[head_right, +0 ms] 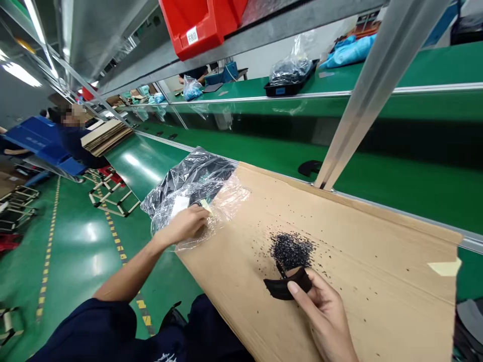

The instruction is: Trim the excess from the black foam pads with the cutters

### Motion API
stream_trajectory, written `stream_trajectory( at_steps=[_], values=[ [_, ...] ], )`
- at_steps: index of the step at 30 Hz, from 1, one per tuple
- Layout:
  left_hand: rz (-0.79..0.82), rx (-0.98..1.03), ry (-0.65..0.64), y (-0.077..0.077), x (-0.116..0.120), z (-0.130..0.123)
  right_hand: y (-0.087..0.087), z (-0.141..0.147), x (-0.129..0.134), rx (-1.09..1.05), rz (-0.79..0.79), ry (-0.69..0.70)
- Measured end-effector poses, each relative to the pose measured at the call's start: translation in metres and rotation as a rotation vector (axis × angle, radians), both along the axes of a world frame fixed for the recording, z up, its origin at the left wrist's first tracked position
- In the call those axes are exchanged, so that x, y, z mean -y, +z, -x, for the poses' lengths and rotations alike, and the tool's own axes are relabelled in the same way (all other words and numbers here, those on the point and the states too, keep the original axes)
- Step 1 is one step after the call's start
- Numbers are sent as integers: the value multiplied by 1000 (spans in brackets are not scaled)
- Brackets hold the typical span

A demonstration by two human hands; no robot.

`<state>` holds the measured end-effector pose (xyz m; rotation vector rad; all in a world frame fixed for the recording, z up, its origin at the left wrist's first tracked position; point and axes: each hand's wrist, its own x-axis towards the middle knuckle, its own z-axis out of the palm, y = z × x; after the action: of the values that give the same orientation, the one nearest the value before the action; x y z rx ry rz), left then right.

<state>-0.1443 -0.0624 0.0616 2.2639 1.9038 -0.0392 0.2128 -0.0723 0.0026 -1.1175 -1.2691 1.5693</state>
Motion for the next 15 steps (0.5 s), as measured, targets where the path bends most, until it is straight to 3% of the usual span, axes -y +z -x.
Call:
stream_trajectory(
  at_steps=[4,15],
  values=[
    [46,-146,57,5,6,39,-1,8,1,22,14,-17],
    [38,-309,116,-1,13,51,1,14,1,104,-60,-103]
  ],
)
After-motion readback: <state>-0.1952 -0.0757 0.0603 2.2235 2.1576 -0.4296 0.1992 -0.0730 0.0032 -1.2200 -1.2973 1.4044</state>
